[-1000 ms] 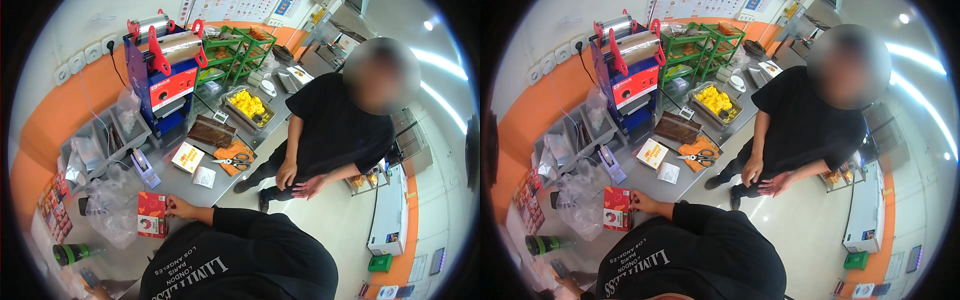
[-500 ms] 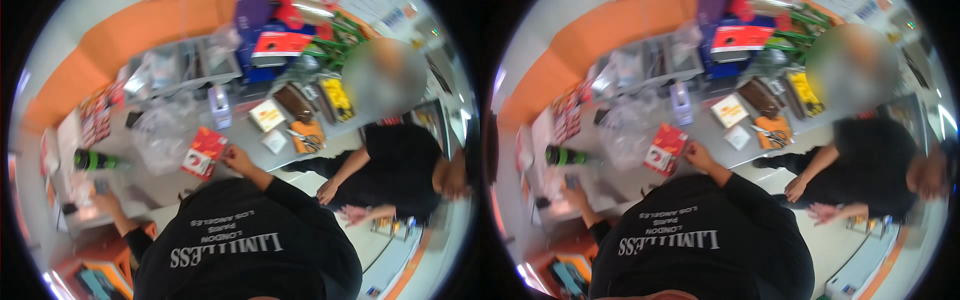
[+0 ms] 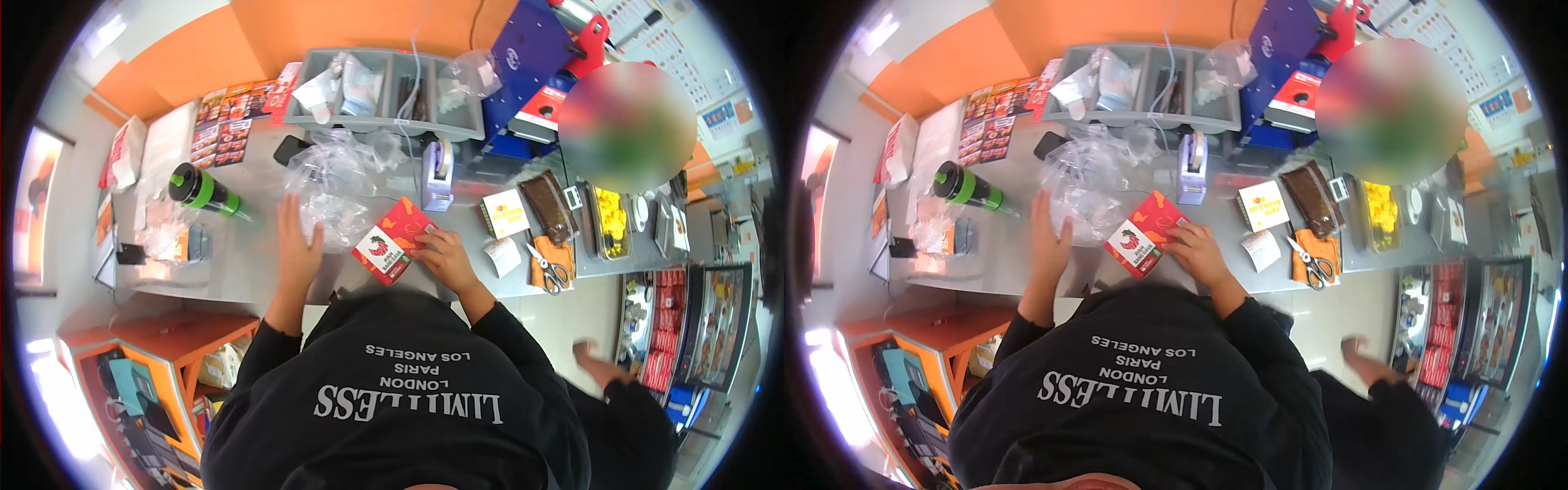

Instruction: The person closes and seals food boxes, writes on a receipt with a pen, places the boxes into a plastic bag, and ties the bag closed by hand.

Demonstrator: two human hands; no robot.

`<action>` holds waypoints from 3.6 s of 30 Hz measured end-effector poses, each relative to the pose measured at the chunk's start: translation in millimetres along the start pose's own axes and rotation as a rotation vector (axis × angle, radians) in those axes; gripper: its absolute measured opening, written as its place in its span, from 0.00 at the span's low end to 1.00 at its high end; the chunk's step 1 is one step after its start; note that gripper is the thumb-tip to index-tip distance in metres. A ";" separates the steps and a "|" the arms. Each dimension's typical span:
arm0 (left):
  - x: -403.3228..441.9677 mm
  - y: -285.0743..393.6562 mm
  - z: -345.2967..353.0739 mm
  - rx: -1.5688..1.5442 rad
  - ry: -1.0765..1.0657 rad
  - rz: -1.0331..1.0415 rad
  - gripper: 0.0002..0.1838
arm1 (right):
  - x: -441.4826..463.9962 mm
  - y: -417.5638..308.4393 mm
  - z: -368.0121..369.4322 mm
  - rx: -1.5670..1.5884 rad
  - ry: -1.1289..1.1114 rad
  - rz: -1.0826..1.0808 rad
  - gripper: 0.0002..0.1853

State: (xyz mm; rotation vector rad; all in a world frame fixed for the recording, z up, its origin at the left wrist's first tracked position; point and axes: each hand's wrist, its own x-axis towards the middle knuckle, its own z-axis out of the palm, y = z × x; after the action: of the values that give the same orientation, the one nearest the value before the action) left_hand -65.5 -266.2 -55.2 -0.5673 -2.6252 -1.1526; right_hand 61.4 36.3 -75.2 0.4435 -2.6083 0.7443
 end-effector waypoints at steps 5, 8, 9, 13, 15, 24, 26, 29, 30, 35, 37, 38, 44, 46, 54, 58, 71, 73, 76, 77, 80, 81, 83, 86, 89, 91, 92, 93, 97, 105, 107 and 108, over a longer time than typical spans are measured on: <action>6.5 -11.4 41.1 0.085 -0.022 -0.170 0.29 | -5.4 6.7 6.2 -0.030 -0.106 -0.050 0.06; 0.0 -65.7 59.1 0.221 -0.087 -0.222 0.19 | 13.7 -0.9 -9.8 -0.133 -0.313 -0.050 0.08; 3.1 -69.6 52.5 0.213 -0.129 -0.276 0.14 | 23.2 -3.9 -16.5 -0.115 -0.484 0.006 0.14; 0.2 -49.0 6.4 0.005 -0.197 -0.395 0.17 | 66.8 -23.5 -22.0 0.026 -0.441 0.015 0.38; -1.9 -51.3 -5.4 0.006 -0.220 -0.375 0.23 | 78.7 -27.9 -11.7 -0.131 -0.576 0.015 0.46; -21.7 -86.2 -52.6 0.151 0.122 -0.532 0.17 | 64.6 -9.1 25.3 -0.243 -0.592 0.052 0.55; -31.8 -107.6 -52.3 0.092 0.116 -0.583 0.15 | 69.4 -13.9 16.2 -0.231 -0.663 0.110 0.55; -30.5 -97.6 -68.3 -0.189 0.062 -0.729 0.17 | 91.1 -32.5 -8.6 -0.198 -0.725 0.179 0.56; -28.8 -90.7 -73.5 -0.410 0.018 -0.825 0.19 | 100.0 -39.2 -15.9 -0.135 -0.656 0.149 0.56; -30.8 -89.1 -68.2 -0.523 -0.218 -0.885 0.20 | 165.5 -82.1 -49.9 0.188 -0.383 -0.038 0.59; -29.3 -80.3 -62.3 -0.512 -0.316 -0.817 0.22 | 192.3 -95.1 -43.4 0.317 -0.406 0.000 0.59; -26.3 -66.0 -58.0 -0.734 -0.338 -0.839 0.24 | 199.3 -100.7 -40.0 0.448 -0.429 0.040 0.60; -39.1 -70.2 -5.4 -1.279 -0.542 -0.687 0.34 | 170.9 -86.7 44.3 0.913 -0.602 0.098 0.61; -46.3 -78.7 4.7 -1.347 -0.599 -0.711 0.37 | 147.3 -73.9 66.1 0.999 -0.673 0.150 0.61; -38.4 -72.2 13.5 -0.281 -0.102 -0.653 0.26 | 107.1 -47.4 53.2 0.381 -0.594 0.035 0.55; -21.4 -51.3 4.0 -0.273 0.036 -0.543 0.19 | 109.4 -53.1 42.0 0.337 -0.650 0.125 0.55; -41.7 -26.4 61.7 -0.547 0.084 -0.630 0.22 | 95.2 -63.8 54.3 -0.004 -0.564 0.307 0.54; -49.9 -73.6 74.8 -0.998 -0.159 -0.844 0.20 | 93.3 -64.7 50.9 -0.031 -0.563 0.288 0.54; -44.5 -55.4 30.3 -1.156 -0.003 -0.869 0.17 | 90.6 -50.2 49.4 0.005 -0.535 0.311 0.55; -43.0 -50.7 7.3 -1.121 -0.200 -0.878 0.15 | 90.8 -47.1 47.7 0.020 -0.517 0.310 0.55; -29.0 -17.6 -44.8 -0.999 -0.559 -0.852 0.14 | 95.9 -49.2 42.1 -0.057 -0.494 0.304 0.56; -25.3 -7.4 -53.0 -0.919 -0.700 -0.817 0.15 | 98.5 -49.7 40.2 -0.100 -0.490 0.281 0.57; -22.4 7.6 -48.9 -0.924 -0.584 -0.699 0.15 | 100.0 -49.1 37.2 -0.112 -0.530 0.296 0.57; -13.6 43.5 -51.2 -0.889 -0.402 -0.402 0.16 | 98.0 -47.6 41.0 -0.123 -0.543 0.243 0.53; 4.6 85.1 -96.7 -0.837 -0.360 -0.131 0.17 | 131.4 -73.0 9.4 0.043 -0.702 0.327 0.50; 12.1 91.6 -115.6 -0.821 -0.369 -0.041 0.17 | 130.5 -54.2 8.7 0.317 -0.747 0.416 0.45; 14.2 90.7 -120.0 -0.767 -0.398 0.019 0.18 | 135.0 -54.7 6.3 0.345 -0.731 0.364 0.44; 17.2 87.7 -123.6 -0.711 -0.427 0.081 0.18 | 137.9 -53.6 3.9 0.374 -0.713 0.313 0.42; 22.0 24.0 -85.8 -0.796 -0.278 -0.199 0.24 | 129.8 -5.6 8.9 0.371 -0.726 0.141 0.42; -35.0 -7.9 47.3 -1.834 -0.518 -0.917 0.34 | 142.6 4.4 -3.6 0.689 -0.704 0.458 0.52; -35.6 -14.2 70.5 -1.758 -0.545 -0.839 0.34 | 144.4 6.5 3.8 0.605 -0.688 0.404 0.54; -37.0 -20.3 81.6 -1.645 -0.591 -0.808 0.33 | 145.3 7.6 8.0 0.527 -0.672 0.347 0.56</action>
State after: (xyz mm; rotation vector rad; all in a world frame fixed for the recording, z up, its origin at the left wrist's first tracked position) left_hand -44.4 -227.8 -135.9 0.0986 -1.4736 -3.7570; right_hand -70.8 10.3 -19.7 0.4451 -3.1246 1.6641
